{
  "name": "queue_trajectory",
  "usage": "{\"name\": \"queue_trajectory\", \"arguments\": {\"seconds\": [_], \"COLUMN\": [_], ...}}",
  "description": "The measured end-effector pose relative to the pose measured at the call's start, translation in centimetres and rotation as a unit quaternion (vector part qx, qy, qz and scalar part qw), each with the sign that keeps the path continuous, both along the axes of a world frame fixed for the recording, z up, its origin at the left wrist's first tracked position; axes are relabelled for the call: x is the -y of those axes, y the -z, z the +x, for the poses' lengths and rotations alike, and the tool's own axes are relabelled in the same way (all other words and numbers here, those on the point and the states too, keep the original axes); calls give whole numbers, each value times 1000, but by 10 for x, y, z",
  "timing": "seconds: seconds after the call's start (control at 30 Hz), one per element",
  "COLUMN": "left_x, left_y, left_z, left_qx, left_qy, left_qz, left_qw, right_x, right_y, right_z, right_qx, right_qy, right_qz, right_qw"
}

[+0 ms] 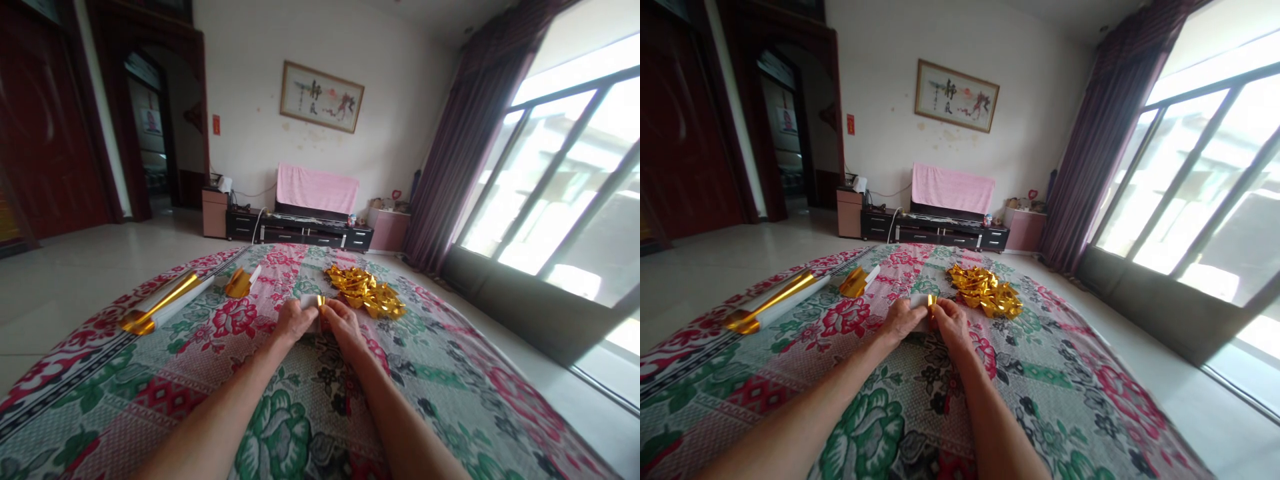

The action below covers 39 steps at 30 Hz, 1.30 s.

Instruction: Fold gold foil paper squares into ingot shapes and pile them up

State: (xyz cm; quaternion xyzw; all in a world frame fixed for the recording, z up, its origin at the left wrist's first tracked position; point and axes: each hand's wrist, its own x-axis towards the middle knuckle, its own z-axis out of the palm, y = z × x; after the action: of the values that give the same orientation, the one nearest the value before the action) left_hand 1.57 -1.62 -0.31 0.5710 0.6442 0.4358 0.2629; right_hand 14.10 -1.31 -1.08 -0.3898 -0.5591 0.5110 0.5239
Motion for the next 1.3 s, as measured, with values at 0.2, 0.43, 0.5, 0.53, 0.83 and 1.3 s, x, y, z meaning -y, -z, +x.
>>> {"name": "queue_trajectory", "arguments": {"seconds": [0.2, 0.43, 0.5, 0.53, 0.83, 1.3], "left_x": [-1, -8, -11, -12, -10, -6], "left_y": [4, 11, 12, 12, 17, 19], "left_z": [-3, -9, -10, -11, -9, -9], "left_qx": [82, 100, 59, 32, -234, -304], "left_qy": [58, 76, 54, 42, 48, 172], "left_qz": [-6, 11, 45, 59, 165, 252], "left_qw": [995, 992, 996, 997, 957, 903], "right_x": [-1, -8, -7, -6, -8, -8], "right_y": [2, 10, 9, 8, 5, 4], "right_z": [-1, -5, -6, -7, -9, -8], "right_qx": [1, 138, 219, 256, 419, 517], "right_qy": [15, 145, 202, 223, 247, 237], "right_qz": [5, 89, 107, 112, 93, 93], "right_qw": [1000, 976, 949, 934, 869, 817]}}
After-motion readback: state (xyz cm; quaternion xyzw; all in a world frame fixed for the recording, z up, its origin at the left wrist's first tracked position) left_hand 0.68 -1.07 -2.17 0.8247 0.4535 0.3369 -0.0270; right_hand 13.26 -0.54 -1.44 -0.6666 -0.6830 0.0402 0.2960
